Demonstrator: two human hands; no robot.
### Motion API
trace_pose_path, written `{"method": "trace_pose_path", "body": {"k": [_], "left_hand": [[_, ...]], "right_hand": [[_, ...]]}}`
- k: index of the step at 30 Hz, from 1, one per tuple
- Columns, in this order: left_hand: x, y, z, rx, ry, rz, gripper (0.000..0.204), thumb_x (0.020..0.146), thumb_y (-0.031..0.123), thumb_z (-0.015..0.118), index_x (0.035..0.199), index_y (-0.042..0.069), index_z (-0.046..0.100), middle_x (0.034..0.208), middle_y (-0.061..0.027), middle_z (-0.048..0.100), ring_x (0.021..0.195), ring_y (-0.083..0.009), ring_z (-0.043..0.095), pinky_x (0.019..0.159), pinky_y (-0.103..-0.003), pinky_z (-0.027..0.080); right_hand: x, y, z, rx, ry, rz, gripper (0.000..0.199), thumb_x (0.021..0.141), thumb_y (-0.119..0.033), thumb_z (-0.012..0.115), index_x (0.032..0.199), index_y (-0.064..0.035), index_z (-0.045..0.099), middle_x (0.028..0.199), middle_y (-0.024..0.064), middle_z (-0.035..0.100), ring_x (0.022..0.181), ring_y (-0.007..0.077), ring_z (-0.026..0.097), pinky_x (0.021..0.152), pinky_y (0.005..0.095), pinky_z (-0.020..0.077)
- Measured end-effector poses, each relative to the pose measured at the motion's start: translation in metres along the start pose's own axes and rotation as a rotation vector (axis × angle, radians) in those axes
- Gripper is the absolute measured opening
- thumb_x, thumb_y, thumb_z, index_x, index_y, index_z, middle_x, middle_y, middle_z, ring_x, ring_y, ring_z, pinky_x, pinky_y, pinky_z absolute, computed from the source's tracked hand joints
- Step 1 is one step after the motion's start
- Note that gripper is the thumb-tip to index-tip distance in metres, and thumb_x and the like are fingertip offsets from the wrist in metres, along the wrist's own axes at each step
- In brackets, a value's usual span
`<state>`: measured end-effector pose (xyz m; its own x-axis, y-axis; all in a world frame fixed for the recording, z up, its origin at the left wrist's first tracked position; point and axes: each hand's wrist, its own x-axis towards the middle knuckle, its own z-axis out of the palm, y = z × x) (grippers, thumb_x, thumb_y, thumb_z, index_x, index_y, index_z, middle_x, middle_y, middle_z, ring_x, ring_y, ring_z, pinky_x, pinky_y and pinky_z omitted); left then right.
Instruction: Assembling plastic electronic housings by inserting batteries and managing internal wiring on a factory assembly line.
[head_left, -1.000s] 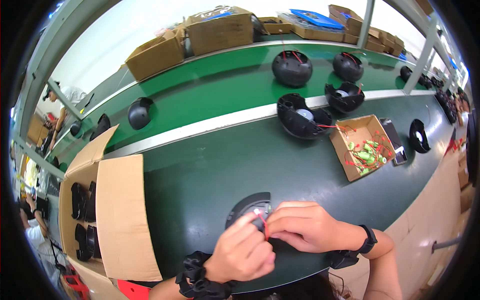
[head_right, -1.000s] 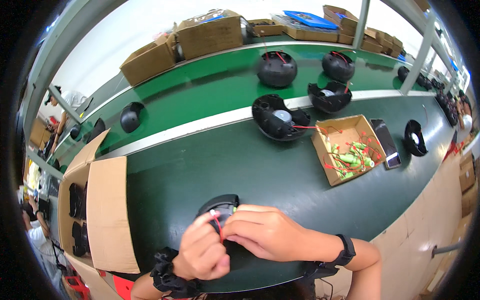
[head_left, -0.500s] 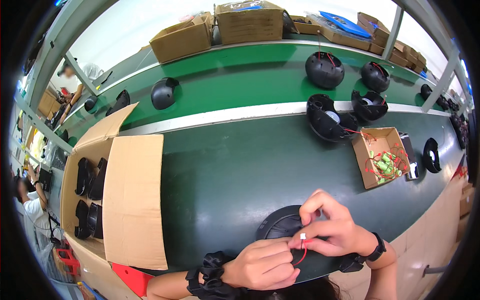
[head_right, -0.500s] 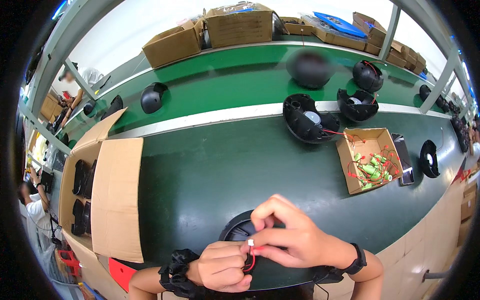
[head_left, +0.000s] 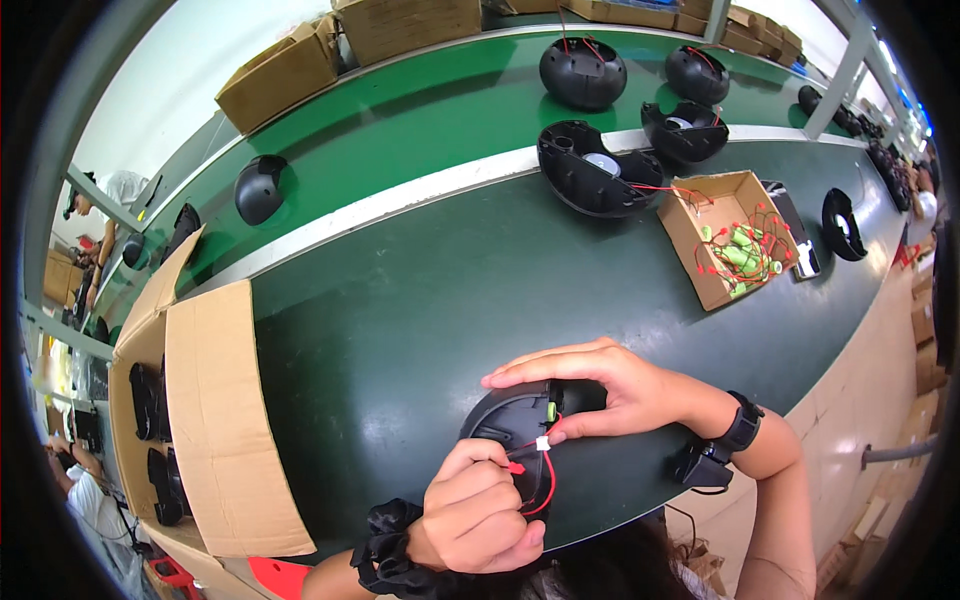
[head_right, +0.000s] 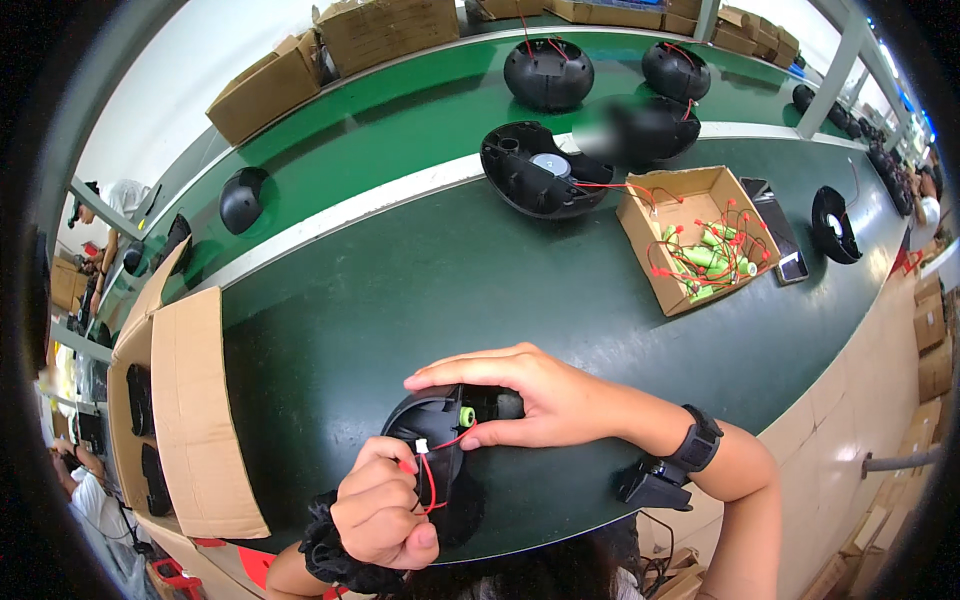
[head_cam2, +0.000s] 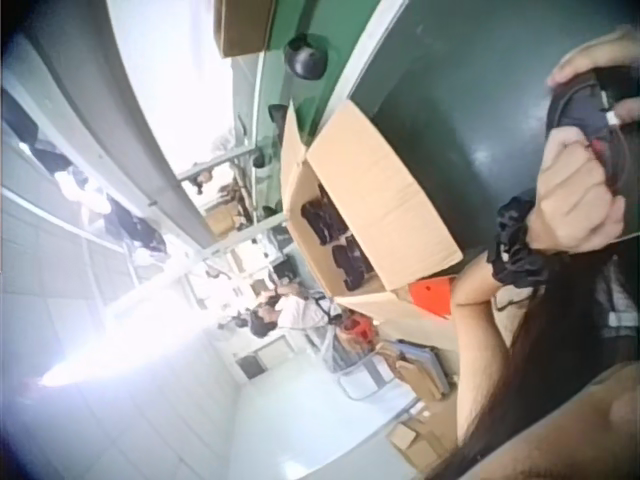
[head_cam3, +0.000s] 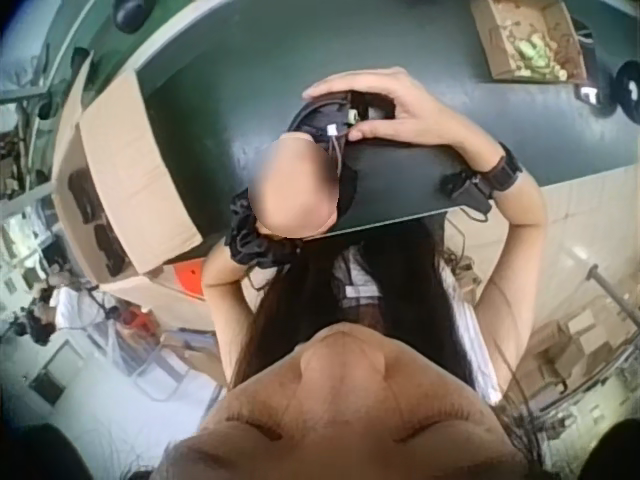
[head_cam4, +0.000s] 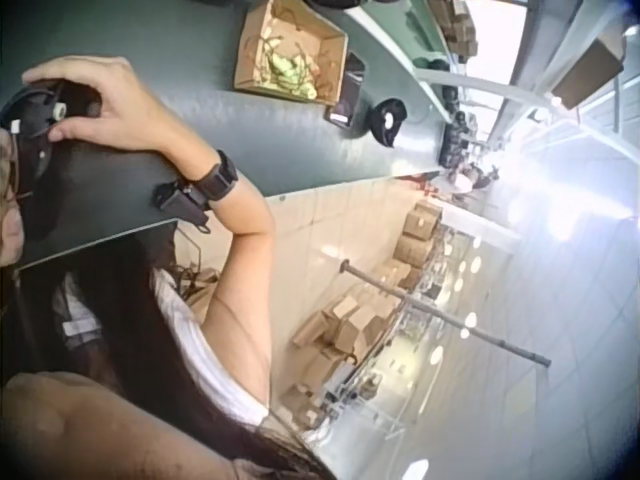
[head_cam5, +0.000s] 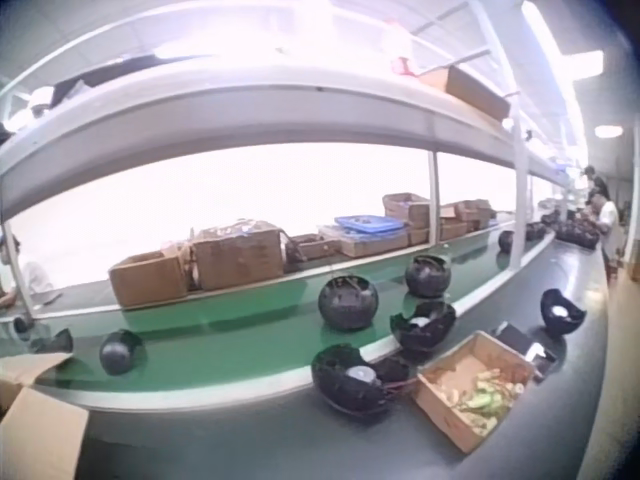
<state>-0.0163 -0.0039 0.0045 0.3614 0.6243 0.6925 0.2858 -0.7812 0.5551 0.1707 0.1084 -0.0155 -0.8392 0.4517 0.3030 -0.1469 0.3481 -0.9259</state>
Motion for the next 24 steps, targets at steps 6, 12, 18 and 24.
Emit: {"method": "trace_pose_path", "body": {"k": [6, 12, 18, 24], "left_hand": [[-0.006, -0.001, 0.001, 0.028, 0.046, -0.053, 0.023, 0.064, 0.005, 0.068, 0.057, 0.006, 0.045, 0.058, -0.0039, 0.045, 0.051, -0.0209, 0.043, 0.067, -0.037, 0.043], [0.001, 0.000, -0.001, 0.040, -0.013, -0.054, 0.023, 0.063, 0.005, 0.068, 0.057, 0.007, 0.045, 0.058, -0.0037, 0.045, 0.051, -0.0206, 0.043, 0.065, -0.036, 0.043], [0.004, 0.004, -0.002, 0.088, -0.097, -0.104, 0.022, 0.061, 0.006, 0.068, 0.057, 0.007, 0.046, 0.059, -0.0034, 0.045, 0.052, -0.0202, 0.044, 0.062, -0.034, 0.043], [0.005, 0.008, 0.000, 0.135, -0.135, -0.113, 0.020, 0.061, 0.007, 0.068, 0.059, 0.007, 0.048, 0.062, -0.0037, 0.047, 0.054, -0.0204, 0.045, 0.063, -0.034, 0.043]], "right_hand": [[-0.004, -0.006, 0.011, -0.179, 0.031, -0.017, 0.054, 0.082, -0.006, 0.063, 0.132, -0.0028, 0.042, 0.126, 0.0188, 0.052, 0.109, 0.0364, 0.056, 0.091, 0.0403, 0.0459], [-0.006, -0.002, 0.012, -0.168, 0.030, -0.058, 0.051, 0.083, -0.003, 0.058, 0.131, -0.0019, 0.040, 0.124, 0.0192, 0.050, 0.109, 0.0378, 0.053, 0.090, 0.0417, 0.0450], [-0.004, -0.003, 0.006, 0.020, -0.002, -0.015, 0.047, 0.086, -0.006, 0.058, 0.130, -0.0017, 0.044, 0.128, 0.0159, 0.051, 0.116, 0.0322, 0.053, 0.097, 0.0390, 0.0419], [-0.006, 0.006, 0.009, 0.185, 0.014, 0.006, 0.043, 0.086, -0.007, 0.059, 0.128, -0.0015, 0.049, 0.129, 0.0148, 0.053, 0.121, 0.0287, 0.051, 0.102, 0.0373, 0.0392]]}}
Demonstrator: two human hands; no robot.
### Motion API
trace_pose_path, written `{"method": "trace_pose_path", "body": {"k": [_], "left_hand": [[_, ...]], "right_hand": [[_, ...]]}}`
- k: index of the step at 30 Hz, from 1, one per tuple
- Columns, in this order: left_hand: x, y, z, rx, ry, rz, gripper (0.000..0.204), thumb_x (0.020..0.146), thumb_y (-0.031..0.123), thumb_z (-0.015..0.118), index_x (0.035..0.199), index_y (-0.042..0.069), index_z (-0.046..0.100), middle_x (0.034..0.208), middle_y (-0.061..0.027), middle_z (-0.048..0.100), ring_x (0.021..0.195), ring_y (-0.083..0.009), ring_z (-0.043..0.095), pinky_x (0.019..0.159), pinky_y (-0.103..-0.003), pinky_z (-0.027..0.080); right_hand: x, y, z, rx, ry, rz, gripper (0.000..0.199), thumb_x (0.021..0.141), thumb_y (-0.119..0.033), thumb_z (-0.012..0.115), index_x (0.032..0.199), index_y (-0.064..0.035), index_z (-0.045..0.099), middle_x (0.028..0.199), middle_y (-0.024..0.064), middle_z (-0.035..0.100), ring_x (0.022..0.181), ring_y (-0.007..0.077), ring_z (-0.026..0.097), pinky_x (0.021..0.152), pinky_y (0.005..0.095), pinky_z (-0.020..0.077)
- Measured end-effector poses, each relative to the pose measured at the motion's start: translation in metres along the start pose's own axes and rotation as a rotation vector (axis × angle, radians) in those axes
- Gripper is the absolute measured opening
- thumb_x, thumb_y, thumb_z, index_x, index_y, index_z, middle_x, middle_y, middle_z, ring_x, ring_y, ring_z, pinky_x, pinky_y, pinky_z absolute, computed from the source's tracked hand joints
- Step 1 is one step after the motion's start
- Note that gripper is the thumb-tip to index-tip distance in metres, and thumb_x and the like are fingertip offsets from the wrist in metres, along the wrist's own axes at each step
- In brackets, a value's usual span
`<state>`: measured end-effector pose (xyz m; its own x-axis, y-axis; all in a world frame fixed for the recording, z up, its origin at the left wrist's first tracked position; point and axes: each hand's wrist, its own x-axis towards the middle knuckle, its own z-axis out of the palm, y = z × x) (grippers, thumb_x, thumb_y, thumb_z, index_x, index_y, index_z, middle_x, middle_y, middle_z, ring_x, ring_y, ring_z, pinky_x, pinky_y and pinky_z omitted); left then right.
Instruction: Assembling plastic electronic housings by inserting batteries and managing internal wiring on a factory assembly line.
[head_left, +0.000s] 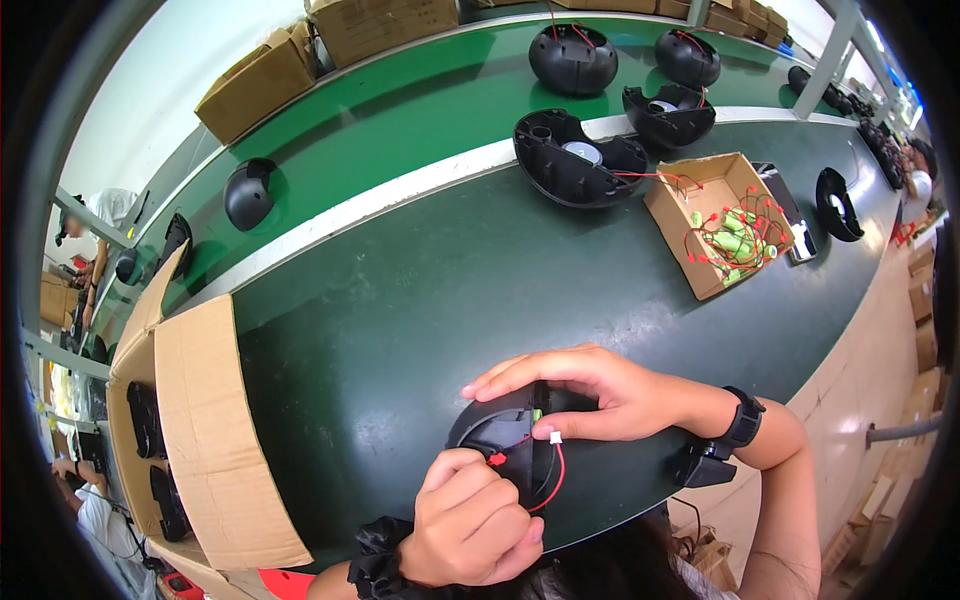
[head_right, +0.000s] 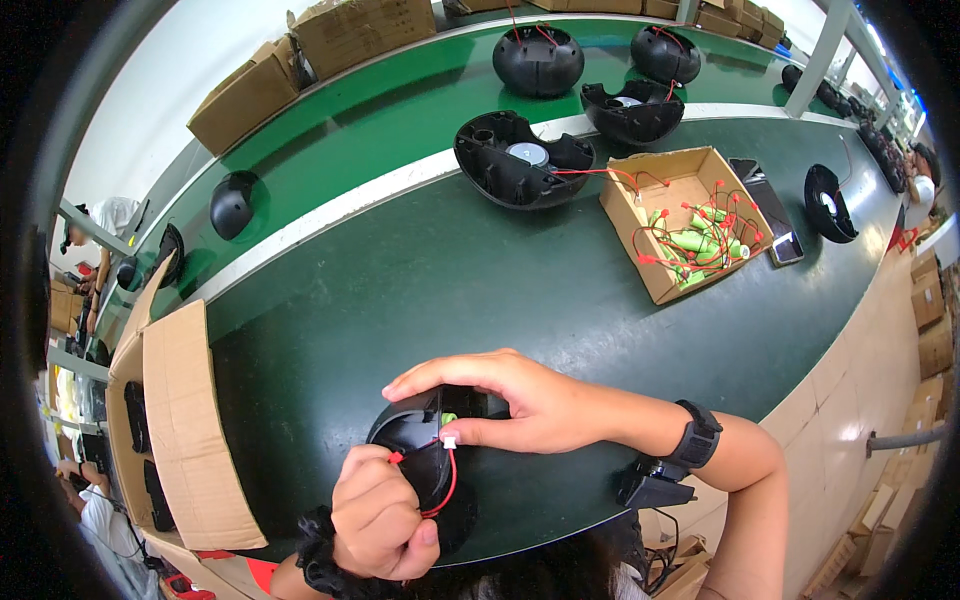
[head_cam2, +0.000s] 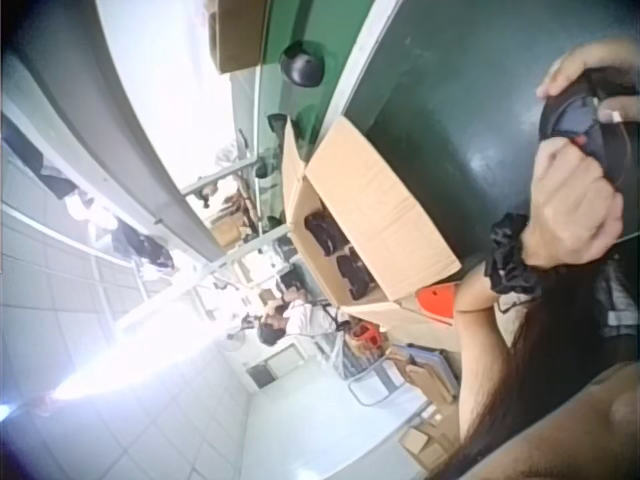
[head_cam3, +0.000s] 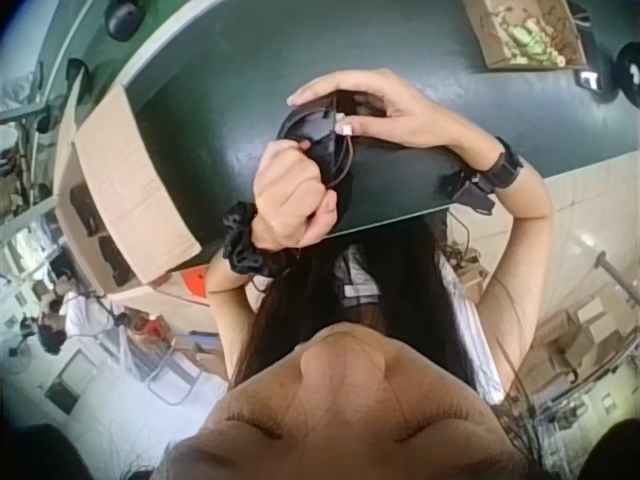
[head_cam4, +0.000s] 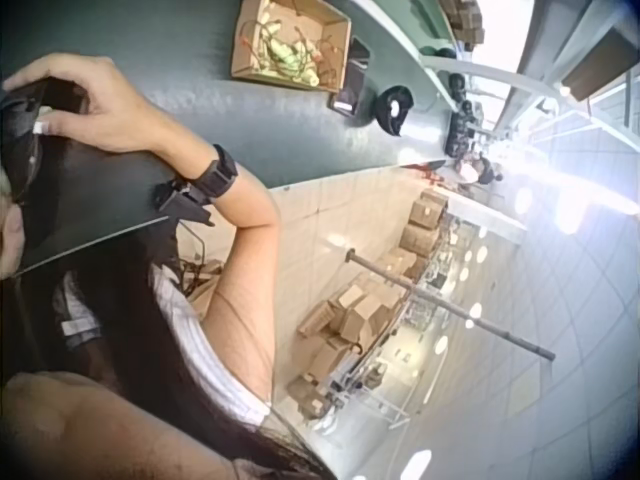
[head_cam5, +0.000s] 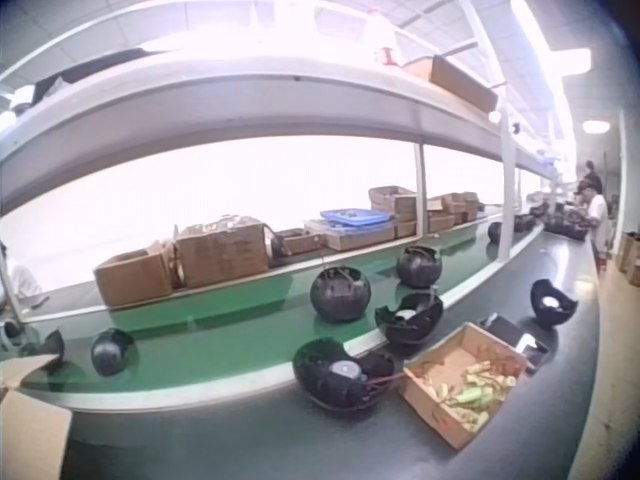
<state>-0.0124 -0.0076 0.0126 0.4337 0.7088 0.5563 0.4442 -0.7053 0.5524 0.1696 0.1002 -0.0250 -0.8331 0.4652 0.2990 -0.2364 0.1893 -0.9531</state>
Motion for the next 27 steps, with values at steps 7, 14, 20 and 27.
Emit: {"method": "trace_pose_path", "body": {"k": [7, 14, 20, 27], "left_hand": [[0.000, 0.000, 0.003, 0.023, 0.023, -0.040, 0.018, 0.067, 0.009, 0.060, 0.058, 0.006, 0.044, 0.057, -0.0056, 0.044, 0.053, -0.0245, 0.043, 0.064, -0.040, 0.042], [-0.003, -0.002, -0.004, 0.080, -0.004, 0.056, 0.017, 0.061, 0.006, 0.067, 0.061, 0.006, 0.049, 0.062, -0.0049, 0.045, 0.055, -0.0210, 0.044, 0.057, -0.033, 0.043], [-0.007, -0.017, -0.015, 0.106, 0.159, 0.069, 0.018, 0.062, 0.001, 0.067, 0.061, 0.004, 0.049, 0.062, -0.0063, 0.046, 0.055, -0.0222, 0.046, 0.053, -0.032, 0.042], [-0.020, -0.020, -0.026, 0.288, 0.248, 0.046, 0.019, 0.065, 0.002, 0.065, 0.060, 0.005, 0.048, 0.062, -0.0058, 0.044, 0.057, -0.0223, 0.046, 0.053, -0.032, 0.041]], "right_hand": [[0.000, -0.010, 0.005, -0.196, 0.028, -0.036, 0.046, 0.083, 0.003, 0.055, 0.127, -0.0013, 0.045, 0.126, 0.0166, 0.052, 0.116, 0.0340, 0.052, 0.097, 0.0392, 0.0424], [0.007, -0.006, 0.010, -0.280, 0.047, -0.134, 0.049, 0.081, 0.005, 0.053, 0.128, -0.0013, 0.043, 0.124, 0.0182, 0.051, 0.115, 0.0351, 0.051, 0.098, 0.0405, 0.0412], [0.058, -0.008, -0.018, -0.260, -0.262, -0.005, 0.054, 0.081, -0.013, 0.067, 0.129, -0.0030, 0.045, 0.126, 0.0154, 0.052, 0.117, 0.0281, 0.051, 0.099, 0.0399, 0.0402], [0.220, 0.003, -0.057, -0.122, -0.015, 0.214, 0.054, 0.082, -0.028, 0.070, 0.124, -0.0017, 0.049, 0.113, 0.0113, 0.057, 0.105, 0.0181, 0.055, 0.087, 0.0301, 0.0473]]}}
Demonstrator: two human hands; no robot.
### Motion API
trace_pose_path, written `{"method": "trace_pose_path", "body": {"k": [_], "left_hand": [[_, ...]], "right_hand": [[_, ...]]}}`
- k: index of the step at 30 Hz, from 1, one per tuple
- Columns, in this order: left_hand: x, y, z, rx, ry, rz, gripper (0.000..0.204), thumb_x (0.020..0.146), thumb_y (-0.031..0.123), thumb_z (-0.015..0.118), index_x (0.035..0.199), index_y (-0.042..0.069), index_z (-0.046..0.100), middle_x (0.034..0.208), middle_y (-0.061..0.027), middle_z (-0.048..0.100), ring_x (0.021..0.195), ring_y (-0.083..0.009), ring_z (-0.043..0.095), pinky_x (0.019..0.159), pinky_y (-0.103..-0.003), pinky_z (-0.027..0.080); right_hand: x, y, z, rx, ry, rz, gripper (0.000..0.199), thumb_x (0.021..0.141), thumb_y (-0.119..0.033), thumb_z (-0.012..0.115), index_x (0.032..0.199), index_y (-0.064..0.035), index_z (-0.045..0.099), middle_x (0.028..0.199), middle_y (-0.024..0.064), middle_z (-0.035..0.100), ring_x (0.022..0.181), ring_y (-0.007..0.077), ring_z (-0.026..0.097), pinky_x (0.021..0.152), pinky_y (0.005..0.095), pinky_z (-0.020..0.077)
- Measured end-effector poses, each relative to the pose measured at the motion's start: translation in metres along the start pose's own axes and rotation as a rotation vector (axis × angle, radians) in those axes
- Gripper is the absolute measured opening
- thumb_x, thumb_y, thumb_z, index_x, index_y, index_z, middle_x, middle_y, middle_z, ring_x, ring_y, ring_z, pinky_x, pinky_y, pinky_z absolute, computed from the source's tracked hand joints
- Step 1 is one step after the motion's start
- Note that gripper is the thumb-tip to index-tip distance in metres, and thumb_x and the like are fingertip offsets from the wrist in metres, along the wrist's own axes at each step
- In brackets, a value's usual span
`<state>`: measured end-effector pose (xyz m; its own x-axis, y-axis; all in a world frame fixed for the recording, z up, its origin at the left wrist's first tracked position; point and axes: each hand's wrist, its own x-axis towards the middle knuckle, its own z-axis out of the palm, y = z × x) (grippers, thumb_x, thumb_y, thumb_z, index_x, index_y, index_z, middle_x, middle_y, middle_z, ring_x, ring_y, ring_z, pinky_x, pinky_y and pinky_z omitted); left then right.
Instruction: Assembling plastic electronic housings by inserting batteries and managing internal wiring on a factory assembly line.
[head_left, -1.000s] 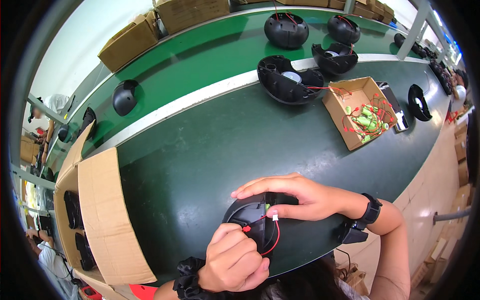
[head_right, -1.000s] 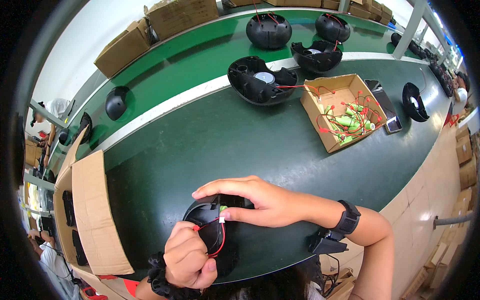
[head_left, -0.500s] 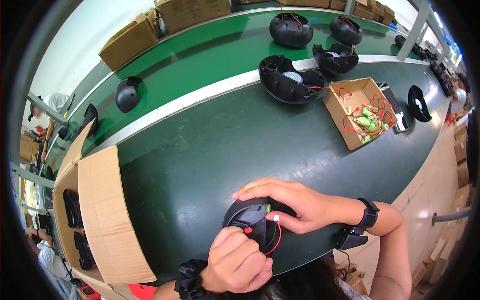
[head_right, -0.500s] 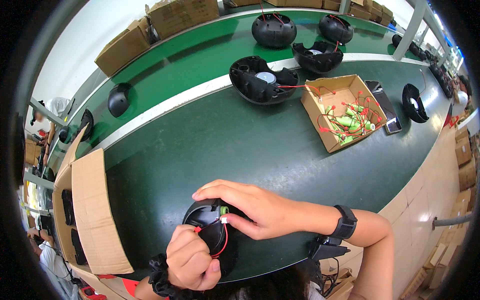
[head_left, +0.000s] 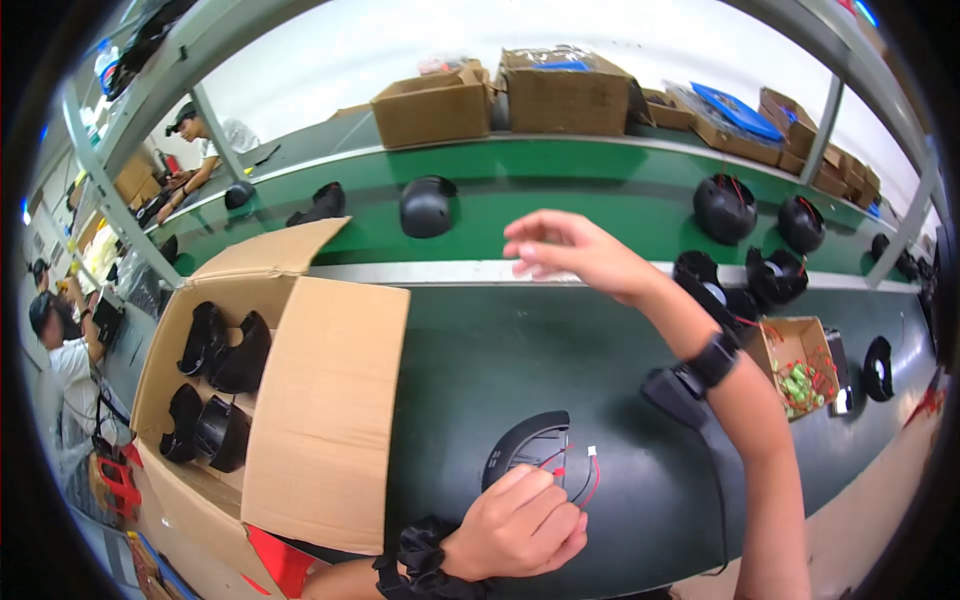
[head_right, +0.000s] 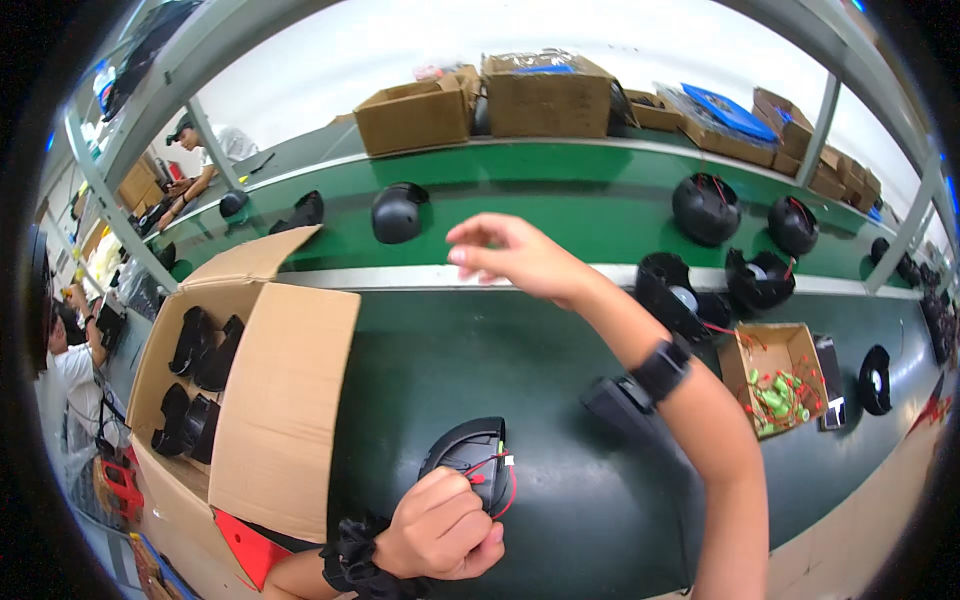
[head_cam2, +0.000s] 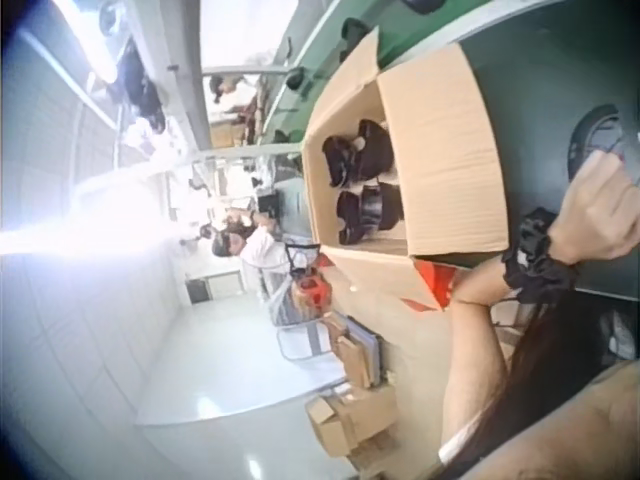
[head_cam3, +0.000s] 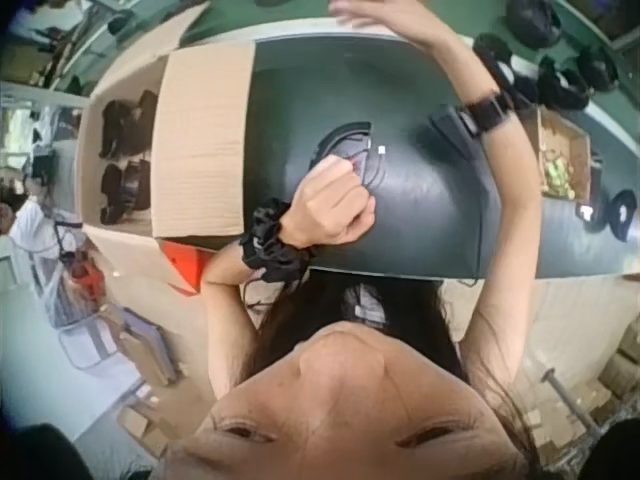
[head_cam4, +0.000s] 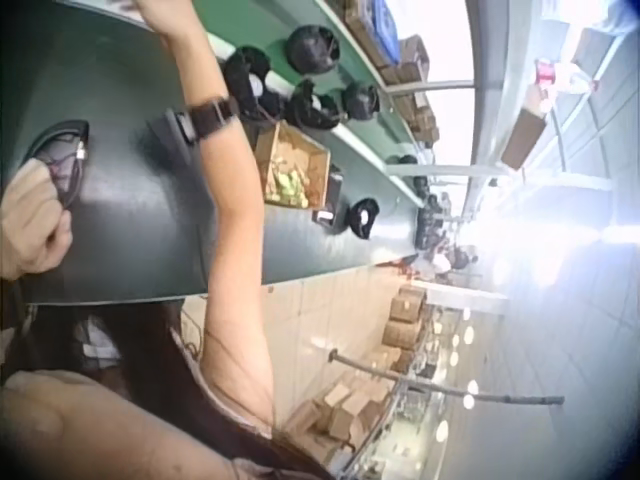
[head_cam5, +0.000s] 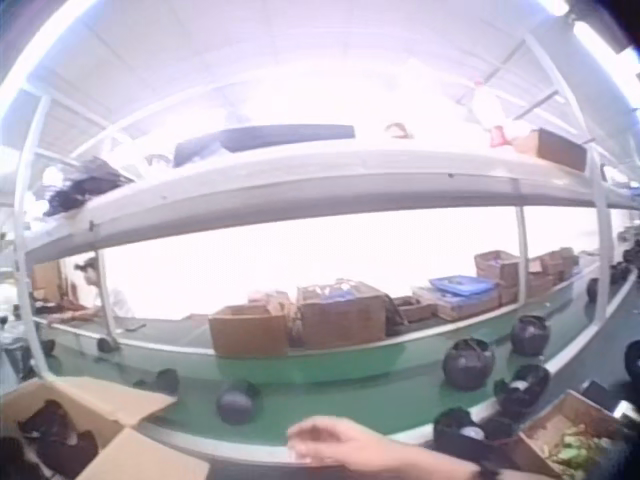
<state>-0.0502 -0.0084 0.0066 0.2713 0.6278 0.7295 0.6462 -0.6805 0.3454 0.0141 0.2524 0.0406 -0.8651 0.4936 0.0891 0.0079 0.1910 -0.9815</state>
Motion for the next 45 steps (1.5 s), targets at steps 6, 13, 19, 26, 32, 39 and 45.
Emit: {"method": "trace_pose_path", "body": {"k": [6, 13, 19, 26, 32, 39, 45], "left_hand": [[0.001, -0.015, -0.007, 0.105, 0.056, -0.067, 0.020, 0.064, 0.003, 0.065, 0.060, 0.006, 0.046, 0.062, -0.0071, 0.044, 0.057, -0.0239, 0.046, 0.054, -0.033, 0.042], [0.002, -0.011, -0.004, 0.121, 0.061, -0.113, 0.022, 0.071, 0.004, 0.068, 0.062, 0.004, 0.048, 0.061, -0.0111, 0.054, 0.056, -0.0261, 0.054, 0.074, -0.040, 0.049], [-0.003, -0.023, -0.005, 0.081, 0.109, -0.095, 0.017, 0.070, 0.009, 0.066, 0.068, 0.004, 0.050, 0.066, -0.0069, 0.045, 0.066, -0.0231, 0.049, 0.062, -0.032, 0.042], [0.001, -0.027, 0.000, 0.034, 0.208, -0.080, 0.018, 0.059, -0.001, 0.061, 0.058, 0.005, 0.044, 0.056, -0.0071, 0.041, 0.052, -0.0250, 0.043, 0.050, -0.034, 0.039], [-0.001, -0.032, 0.002, 0.020, 0.229, -0.079, 0.017, 0.060, -0.005, 0.055, 0.055, 0.004, 0.041, 0.054, -0.0082, 0.038, 0.049, -0.0272, 0.040, 0.048, -0.036, 0.034], [-0.003, -0.019, 0.004, -0.069, 0.162, -0.118, 0.015, 0.067, -0.004, 0.052, 0.058, 0.000, 0.040, 0.057, -0.0111, 0.040, 0.050, -0.0274, 0.040, 0.049, -0.035, 0.036], [0.000, -0.001, 0.012, -0.182, 0.032, -0.005, 0.019, 0.069, -0.002, 0.056, 0.057, 0.002, 0.041, 0.056, -0.0081, 0.041, 0.047, -0.0255, 0.039, 0.048, -0.035, 0.035]], "right_hand": [[0.142, 0.040, 0.018, -0.925, 0.190, -0.355, 0.074, 0.063, -0.017, 0.079, 0.127, -0.0064, 0.045, 0.132, 0.0154, 0.045, 0.119, 0.0327, 0.046, 0.098, 0.0416, 0.0407], [0.209, 0.083, 0.007, -1.730, 0.109, -0.719, 0.066, 0.074, -0.008, 0.067, 0.130, -0.0333, 0.043, 0.139, 0.0005, 0.041, 0.121, 0.0246, 0.045, 0.093, 0.0370, 0.0447], [0.202, 0.028, 0.004, -1.912, -0.068, -0.471, 0.053, 0.061, -0.031, 0.078, 0.109, -0.0167, 0.060, 0.108, 0.0115, 0.055, 0.098, 0.0274, 0.057, 0.080, 0.0372, 0.0479], [0.121, 0.011, -0.056, -0.677, 0.325, -0.073, 0.059, 0.081, -0.045, 0.060, 0.109, 0.0061, 0.057, 0.105, 0.0222, 0.059, 0.085, 0.0208, 0.058, 0.075, 0.0325, 0.0465], [-0.034, 0.007, -0.024, -0.576, 0.339, -0.248, 0.040, 0.092, -0.029, 0.047, 0.123, -0.0048, 0.052, 0.108, 0.0152, 0.062, 0.099, 0.0256, 0.059, 0.090, 0.0319, 0.0425], [-0.180, 0.036, 0.048, -0.148, 0.321, 0.072, 0.030, 0.090, -0.020, 0.054, 0.113, -0.0005, 0.052, 0.128, 0.0147, 0.046, 0.119, 0.0215, 0.046, 0.098, 0.0332, 0.0363], [-0.189, 0.034, 0.088, 0.441, 0.274, -0.090, 0.043, 0.094, -0.019, 0.048, 0.131, -0.0004, 0.041, 0.144, 0.0142, 0.031, 0.131, 0.0249, 0.036, 0.109, 0.0356, 0.0266]]}}
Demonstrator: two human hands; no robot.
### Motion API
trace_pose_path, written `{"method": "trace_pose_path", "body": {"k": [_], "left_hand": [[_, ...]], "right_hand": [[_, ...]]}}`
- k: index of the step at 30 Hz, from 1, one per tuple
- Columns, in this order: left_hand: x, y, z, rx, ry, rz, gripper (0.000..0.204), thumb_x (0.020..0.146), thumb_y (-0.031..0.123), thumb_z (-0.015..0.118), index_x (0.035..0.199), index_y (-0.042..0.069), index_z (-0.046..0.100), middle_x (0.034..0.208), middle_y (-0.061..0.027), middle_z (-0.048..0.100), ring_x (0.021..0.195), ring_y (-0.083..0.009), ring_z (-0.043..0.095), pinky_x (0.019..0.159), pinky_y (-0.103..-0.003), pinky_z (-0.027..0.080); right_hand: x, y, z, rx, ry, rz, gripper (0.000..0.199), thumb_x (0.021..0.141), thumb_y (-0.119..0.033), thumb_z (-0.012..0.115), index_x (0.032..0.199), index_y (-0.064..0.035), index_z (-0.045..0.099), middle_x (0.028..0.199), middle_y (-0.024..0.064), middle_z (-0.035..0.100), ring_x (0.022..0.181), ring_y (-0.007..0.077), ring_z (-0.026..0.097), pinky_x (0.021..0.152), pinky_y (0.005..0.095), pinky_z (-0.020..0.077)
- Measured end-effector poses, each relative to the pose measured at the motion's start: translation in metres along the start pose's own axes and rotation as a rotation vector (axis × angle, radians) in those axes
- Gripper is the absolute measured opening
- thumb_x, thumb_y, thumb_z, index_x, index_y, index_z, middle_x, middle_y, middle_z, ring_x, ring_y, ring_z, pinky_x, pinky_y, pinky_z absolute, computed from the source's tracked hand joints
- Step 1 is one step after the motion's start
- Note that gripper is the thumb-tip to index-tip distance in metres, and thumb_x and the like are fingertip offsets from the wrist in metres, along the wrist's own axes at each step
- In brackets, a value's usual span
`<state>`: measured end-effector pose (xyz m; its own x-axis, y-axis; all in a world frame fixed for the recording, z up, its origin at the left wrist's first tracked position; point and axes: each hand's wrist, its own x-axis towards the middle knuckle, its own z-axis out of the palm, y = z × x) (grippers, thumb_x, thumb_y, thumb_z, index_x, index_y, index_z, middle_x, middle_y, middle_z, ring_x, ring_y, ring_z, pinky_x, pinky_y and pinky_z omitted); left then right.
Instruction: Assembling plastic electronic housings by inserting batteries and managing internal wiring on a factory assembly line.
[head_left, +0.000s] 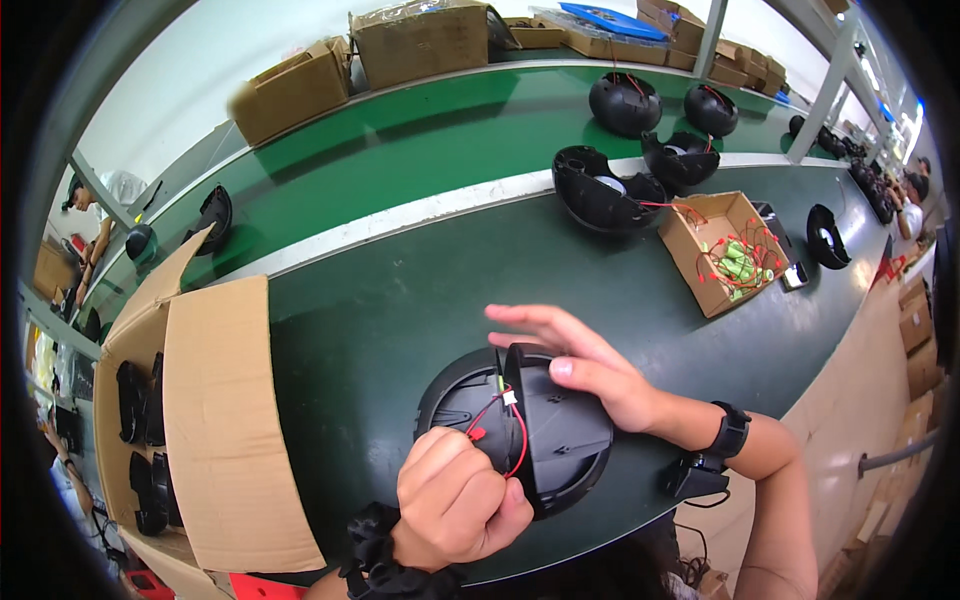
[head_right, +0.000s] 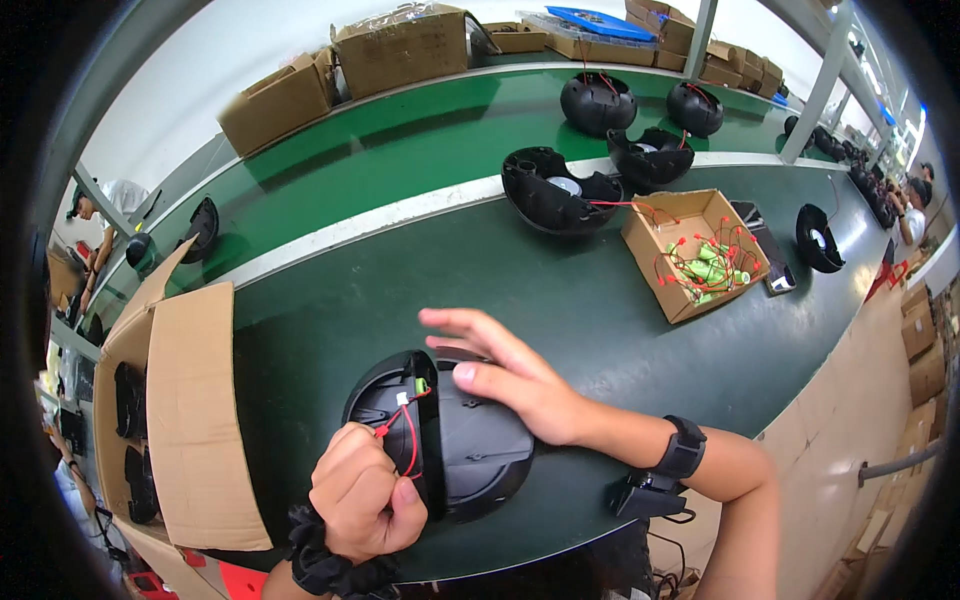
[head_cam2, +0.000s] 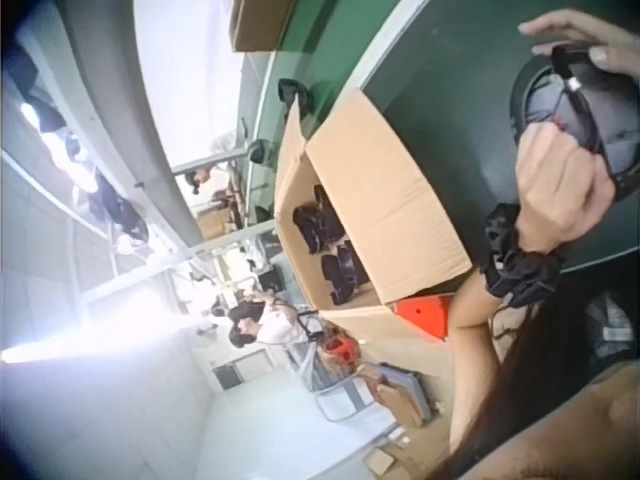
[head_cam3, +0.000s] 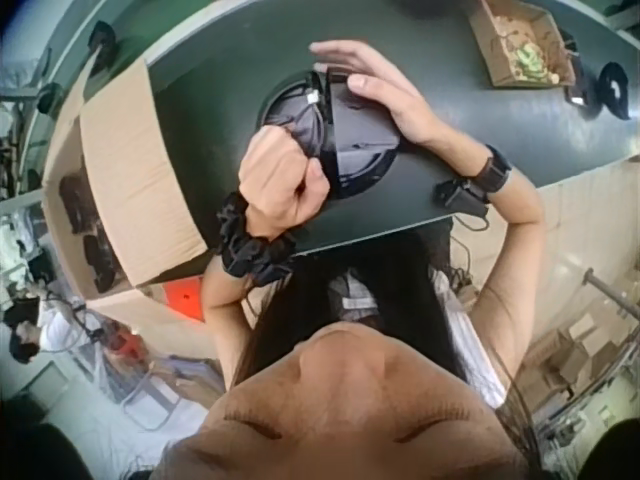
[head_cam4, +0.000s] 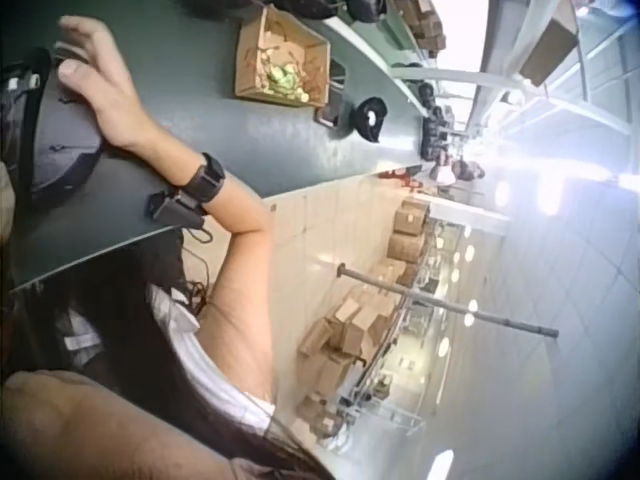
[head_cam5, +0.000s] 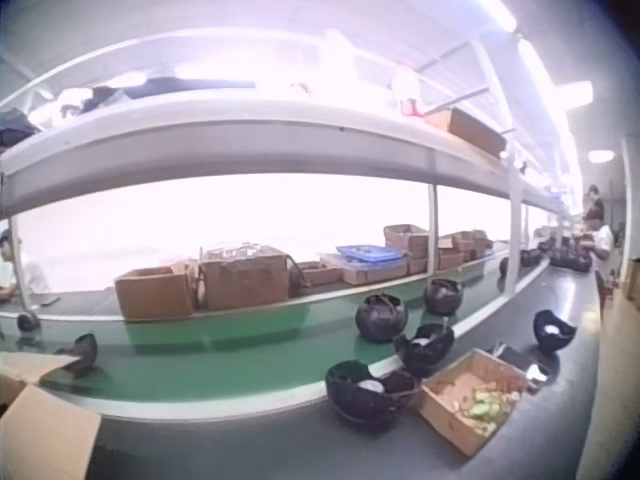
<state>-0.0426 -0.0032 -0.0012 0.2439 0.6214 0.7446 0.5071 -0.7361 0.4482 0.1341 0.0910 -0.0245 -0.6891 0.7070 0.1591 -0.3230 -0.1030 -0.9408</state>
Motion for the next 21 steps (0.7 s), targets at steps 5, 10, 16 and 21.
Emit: {"method": "trace_pose_path", "body": {"k": [5, 10, 16, 21], "left_hand": [[0.011, 0.014, 0.007, 0.042, -0.116, -0.008, 0.019, 0.060, 0.001, 0.065, 0.057, 0.004, 0.047, 0.056, -0.0061, 0.042, 0.049, -0.0220, 0.041, 0.048, -0.032, 0.039], [0.014, 0.015, 0.013, 0.011, -0.108, -0.016, 0.020, 0.062, 0.002, 0.061, 0.054, 0.004, 0.043, 0.053, -0.0063, 0.039, 0.046, -0.0225, 0.039, 0.044, -0.032, 0.035], [0.013, 0.013, 0.015, -0.004, -0.109, -0.003, 0.022, 0.064, 0.002, 0.058, 0.052, 0.002, 0.040, 0.051, -0.0069, 0.037, 0.043, -0.0233, 0.037, 0.042, -0.032, 0.032], [0.014, 0.014, 0.019, -0.032, -0.081, 0.008, 0.023, 0.065, 0.003, 0.058, 0.052, 0.002, 0.039, 0.051, -0.0065, 0.035, 0.043, -0.0228, 0.036, 0.041, -0.031, 0.031]], "right_hand": [[-0.002, 0.000, 0.006, -0.001, -0.032, 0.079, 0.041, 0.095, -0.019, 0.045, 0.130, 0.0034, 0.046, 0.135, 0.0137, 0.047, 0.125, 0.0210, 0.043, 0.106, 0.0338, 0.0322], [-0.003, -0.007, 0.001, -0.029, -0.005, 0.123, 0.040, 0.093, -0.017, 0.041, 0.125, 0.0061, 0.051, 0.129, 0.0187, 0.053, 0.122, 0.0262, 0.049, 0.105, 0.0359, 0.0345], [-0.005, -0.006, 0.002, -0.092, 0.100, 0.055, 0.031, 0.093, -0.013, 0.046, 0.115, 0.0047, 0.060, 0.111, 0.0126, 0.064, 0.103, 0.0169, 0.058, 0.093, 0.0301, 0.0435], [-0.004, -0.003, -0.004, -0.062, 0.056, 0.053, 0.032, 0.093, -0.013, 0.047, 0.116, 0.0041, 0.060, 0.114, 0.0125, 0.063, 0.106, 0.0168, 0.057, 0.095, 0.0306, 0.0417]]}}
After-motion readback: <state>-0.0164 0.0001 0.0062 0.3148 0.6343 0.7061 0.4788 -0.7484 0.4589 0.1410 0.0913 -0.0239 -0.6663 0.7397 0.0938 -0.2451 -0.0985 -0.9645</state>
